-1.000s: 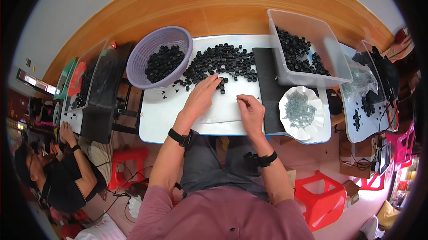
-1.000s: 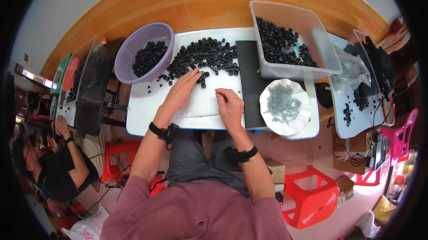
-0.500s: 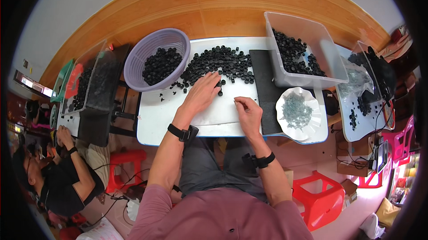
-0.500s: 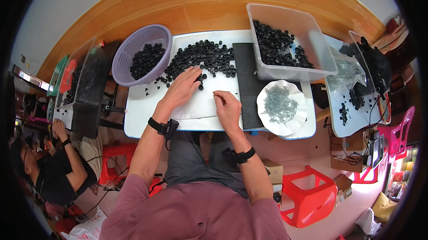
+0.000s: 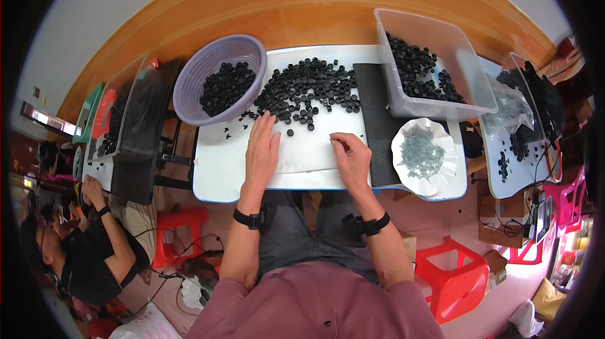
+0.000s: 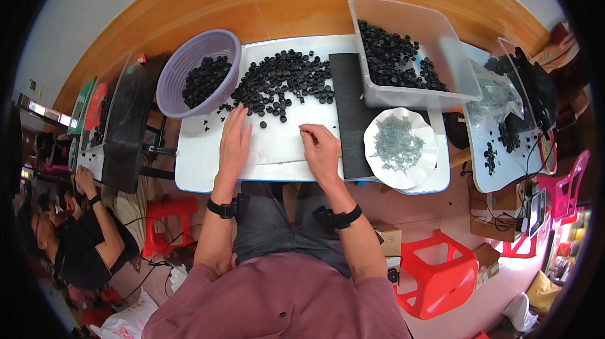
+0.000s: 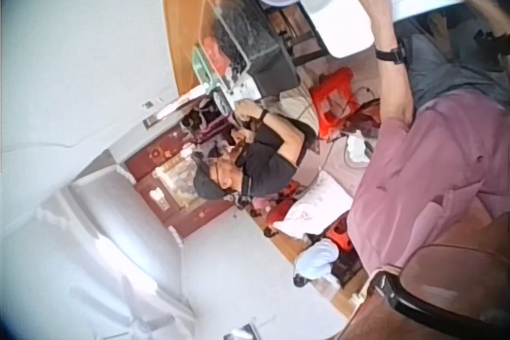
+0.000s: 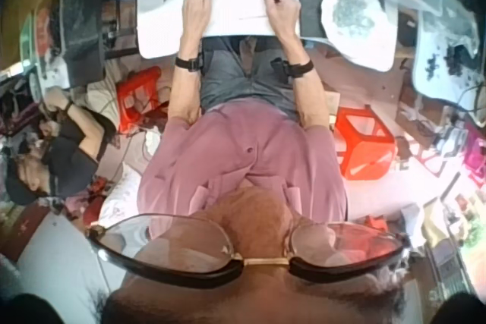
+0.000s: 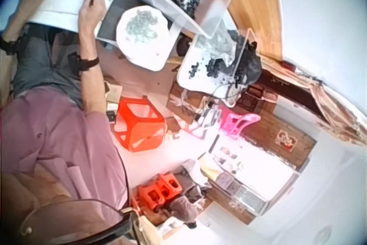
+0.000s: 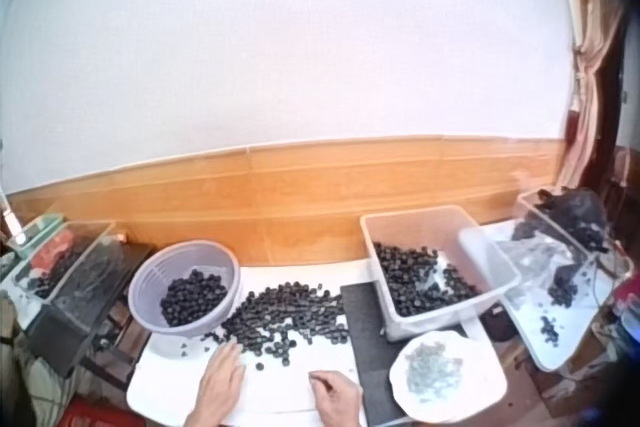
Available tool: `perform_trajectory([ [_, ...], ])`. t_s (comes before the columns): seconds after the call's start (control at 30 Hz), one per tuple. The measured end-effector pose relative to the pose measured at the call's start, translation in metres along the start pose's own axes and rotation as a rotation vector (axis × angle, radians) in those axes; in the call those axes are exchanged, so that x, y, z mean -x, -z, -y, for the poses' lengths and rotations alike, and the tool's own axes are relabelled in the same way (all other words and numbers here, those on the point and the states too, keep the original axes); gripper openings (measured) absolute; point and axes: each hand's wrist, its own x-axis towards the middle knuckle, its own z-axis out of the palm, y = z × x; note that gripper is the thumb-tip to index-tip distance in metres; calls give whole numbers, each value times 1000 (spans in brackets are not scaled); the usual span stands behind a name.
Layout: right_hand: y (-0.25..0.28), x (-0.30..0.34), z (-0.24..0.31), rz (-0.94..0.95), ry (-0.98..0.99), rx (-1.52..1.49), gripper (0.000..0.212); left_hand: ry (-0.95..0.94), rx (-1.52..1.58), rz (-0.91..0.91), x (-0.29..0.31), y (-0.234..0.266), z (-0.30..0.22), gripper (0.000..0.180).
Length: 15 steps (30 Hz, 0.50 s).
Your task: The person picks up a black plastic component and a small metal pin, inserts the pin into the component, and places the assembled unit on the table, repeating the process several times.
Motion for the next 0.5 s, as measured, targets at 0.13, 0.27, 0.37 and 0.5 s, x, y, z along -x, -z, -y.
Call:
perform_trajectory([
  [0.13,1,0,-4,-14,16,0,11,18,6,-13,20,-4,3,43],
  [0.27,-1,2,-5,-3,6,12,11,35,-33,12,29,-10,8,44],
  [0.37,-1,2,-6,2,-2,9,12,-20,-88,54,27,-10,5,42],
  [0.5,-1,2,-6,11,-13,16,12,-4,-60,53,27,-8,4,41],
])
